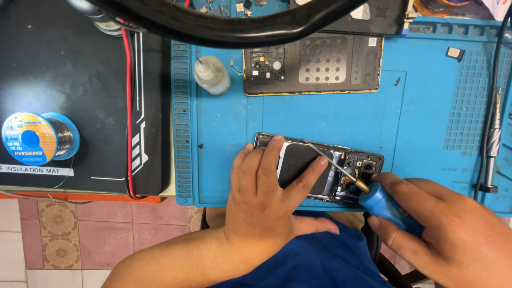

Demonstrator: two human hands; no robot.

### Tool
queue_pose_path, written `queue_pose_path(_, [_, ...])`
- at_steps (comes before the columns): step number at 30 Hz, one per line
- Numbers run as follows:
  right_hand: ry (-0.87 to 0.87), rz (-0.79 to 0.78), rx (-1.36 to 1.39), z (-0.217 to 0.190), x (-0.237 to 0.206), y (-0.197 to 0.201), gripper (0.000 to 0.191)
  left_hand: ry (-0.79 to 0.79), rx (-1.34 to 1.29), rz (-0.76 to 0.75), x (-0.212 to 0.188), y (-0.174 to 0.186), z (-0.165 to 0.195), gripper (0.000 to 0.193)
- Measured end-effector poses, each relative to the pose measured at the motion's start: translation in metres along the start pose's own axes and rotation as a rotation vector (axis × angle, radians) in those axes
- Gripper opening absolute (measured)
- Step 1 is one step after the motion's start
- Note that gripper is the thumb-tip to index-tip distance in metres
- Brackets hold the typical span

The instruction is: The person uses a blue electric screwdriver to remove screws from the edge of an opened smartphone lying on a blue repair mat, steadying the phone with the other hand and repositioning it to reach different screw points. Another disassembled phone rests nearby on the mat.

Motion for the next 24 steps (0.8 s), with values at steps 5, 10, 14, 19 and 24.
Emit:
queue_pose_path(5, [-0.111,-0.076,-0.033,0.010,-0.001,-0.009,0.077,-0.002,0.010,0.003,-0.001,0.000,0.000,0.103])
queue_pose_path(10, [-0.036,-0.045,-0.005,0.003,0.002,-0.004,0.075,-0.003,0.026,-0.003,0.000,-0.002,0.001,0.103])
queue_pose_path(14, [-0.087,-0.099,-0.022,0.004,0.004,-0.006,0.077,0.000,0.034,0.000,0.001,-0.002,0.001,0.102])
queue_pose_path(19, [-0.141,-0.096,-0.050,0.002,0.003,-0.003,0.079,0.006,0.060,-0.003,0.000,-0.002,0.001,0.100])
queue_pose_path(24, [-0.122,-0.107,-0.053,-0.002,0.006,-0.002,0.080,0.015,0.063,0.009,0.000,-0.001,0.000,0.100])
Point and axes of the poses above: each hand's wrist, its own x-axis towards the middle knuckle, its own y-axis out of the back of the hand, z = x × y, the point moved 10 cm from there along x, towards the middle knuckle, and after that the axes turned 5 degrees about y, right-handed, at the moved point
